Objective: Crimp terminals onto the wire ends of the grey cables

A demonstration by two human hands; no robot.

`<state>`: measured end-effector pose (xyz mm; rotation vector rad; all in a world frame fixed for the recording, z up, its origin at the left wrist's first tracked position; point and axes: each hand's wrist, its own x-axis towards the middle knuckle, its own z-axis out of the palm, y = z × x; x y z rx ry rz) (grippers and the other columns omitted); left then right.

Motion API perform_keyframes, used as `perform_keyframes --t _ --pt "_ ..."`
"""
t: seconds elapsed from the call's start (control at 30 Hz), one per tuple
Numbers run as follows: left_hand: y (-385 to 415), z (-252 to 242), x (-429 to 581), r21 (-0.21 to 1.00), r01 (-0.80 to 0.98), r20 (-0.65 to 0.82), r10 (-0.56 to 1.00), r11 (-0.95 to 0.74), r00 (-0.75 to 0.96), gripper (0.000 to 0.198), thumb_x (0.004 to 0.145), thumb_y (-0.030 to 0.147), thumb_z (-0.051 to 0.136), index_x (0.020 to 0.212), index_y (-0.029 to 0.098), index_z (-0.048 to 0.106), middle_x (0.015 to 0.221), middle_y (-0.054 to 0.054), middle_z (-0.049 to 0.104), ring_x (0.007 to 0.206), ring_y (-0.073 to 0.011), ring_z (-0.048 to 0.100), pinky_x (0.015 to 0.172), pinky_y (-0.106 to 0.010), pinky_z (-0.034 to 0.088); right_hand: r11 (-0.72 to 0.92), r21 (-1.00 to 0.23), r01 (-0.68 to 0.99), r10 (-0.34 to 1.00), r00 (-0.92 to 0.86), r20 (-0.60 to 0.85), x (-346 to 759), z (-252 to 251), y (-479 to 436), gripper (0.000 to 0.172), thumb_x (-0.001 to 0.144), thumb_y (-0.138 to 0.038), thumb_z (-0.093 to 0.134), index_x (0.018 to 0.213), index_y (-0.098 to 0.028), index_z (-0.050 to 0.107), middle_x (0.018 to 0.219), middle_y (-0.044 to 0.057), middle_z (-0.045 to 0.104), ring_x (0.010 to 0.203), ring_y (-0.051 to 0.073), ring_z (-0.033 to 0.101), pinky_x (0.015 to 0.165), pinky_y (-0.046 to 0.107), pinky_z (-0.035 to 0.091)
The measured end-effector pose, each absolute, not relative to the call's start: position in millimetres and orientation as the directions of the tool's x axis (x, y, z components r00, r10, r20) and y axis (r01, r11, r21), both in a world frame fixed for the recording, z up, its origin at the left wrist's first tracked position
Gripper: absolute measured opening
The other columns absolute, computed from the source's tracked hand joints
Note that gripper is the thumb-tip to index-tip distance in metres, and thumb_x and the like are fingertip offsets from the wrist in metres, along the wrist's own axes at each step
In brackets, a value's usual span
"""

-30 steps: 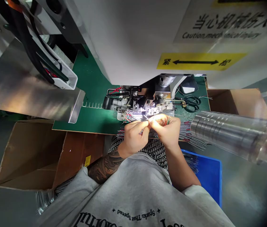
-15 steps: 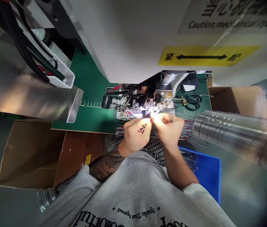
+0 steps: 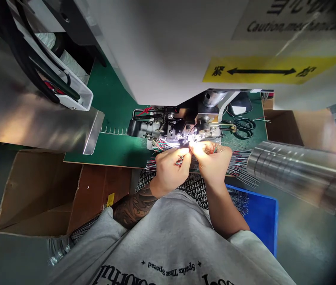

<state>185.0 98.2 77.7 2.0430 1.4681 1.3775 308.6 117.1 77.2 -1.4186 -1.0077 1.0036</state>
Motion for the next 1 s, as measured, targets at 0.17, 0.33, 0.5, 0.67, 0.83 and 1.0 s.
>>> perform_keyframes --t 0.17,0.33,0.5,0.67,0.83,1.0 --pt "98.8 75.9 184.4 0.674 0.593 0.532 0.846 -0.441 0.025 0.011 0.093 0.011 0.068 0.086 0.015 0.075 0.082 0.0 0.077 0.069 -0.0104 0.071 0.067 -0.024 0.052 -0.089 -0.995 0.054 0.949 0.307 -0.068 308.2 74.6 115.7 0.026 0.078 -0.038 0.083 0.063 -0.021 0.069 0.057 0.001 0.059 0.053 0.015 0.05 0.049 0.03 0.04" --pt "99.1 73.6 180.3 0.679 0.578 0.513 0.856 -0.452 0.068 0.01 0.095 0.013 0.069 0.087 0.016 0.074 0.084 0.001 0.078 0.072 -0.0101 0.073 0.07 -0.023 0.054 -0.021 -1.0 0.002 0.964 0.264 -0.019 310.8 65.5 105.7 0.033 0.083 -0.04 0.081 0.062 -0.019 0.067 0.053 -0.001 0.052 0.046 0.012 0.044 0.044 0.028 0.034" --pt "98.1 72.1 176.1 0.696 0.551 0.481 0.869 -0.46 0.118 0.006 0.095 0.013 0.07 0.09 0.015 0.074 0.085 0.001 0.078 0.074 -0.0091 0.073 0.074 -0.022 0.056 0.117 -0.992 0.039 0.973 0.198 0.123 315.6 52.9 95.6 0.039 0.095 -0.032 0.072 0.062 -0.017 0.061 0.054 -0.002 0.048 0.05 0.01 0.043 0.049 0.026 0.035" --pt "100.7 71.3 176.7 0.664 0.565 0.528 0.842 -0.49 0.109 0.006 0.091 0.012 0.074 0.086 0.014 0.072 0.083 0.001 0.077 0.073 -0.0096 0.073 0.072 -0.022 0.055 0.098 -0.993 0.064 0.96 0.259 0.111 313.6 46.8 96.3 0.035 0.093 -0.035 0.075 0.065 -0.018 0.063 0.055 -0.002 0.047 0.049 0.01 0.039 0.046 0.026 0.033" --pt "102.5 72.9 182.3 0.649 0.611 0.537 0.842 -0.454 0.055 0.008 0.09 0.013 0.074 0.082 0.014 0.072 0.076 0.001 0.074 0.065 -0.0099 0.068 0.066 -0.024 0.051 0.01 -1.0 -0.013 0.949 0.316 0.005 307.6 56.2 106.2 0.031 0.084 -0.035 0.082 0.064 -0.021 0.064 0.054 -0.003 0.046 0.048 0.011 0.039 0.045 0.028 0.039" --pt "99.8 72.9 185.7 0.684 0.599 0.523 0.852 -0.418 -0.002 0.011 0.091 0.011 0.072 0.08 0.014 0.073 0.075 0.001 0.074 0.065 -0.0087 0.068 0.065 -0.022 0.051 -0.051 -0.998 -0.032 0.948 0.312 -0.058 304.7 71.3 111.3 0.034 0.081 -0.034 0.08 0.056 -0.021 0.061 0.05 -0.003 0.043 0.046 0.012 0.04 0.047 0.03 0.043"
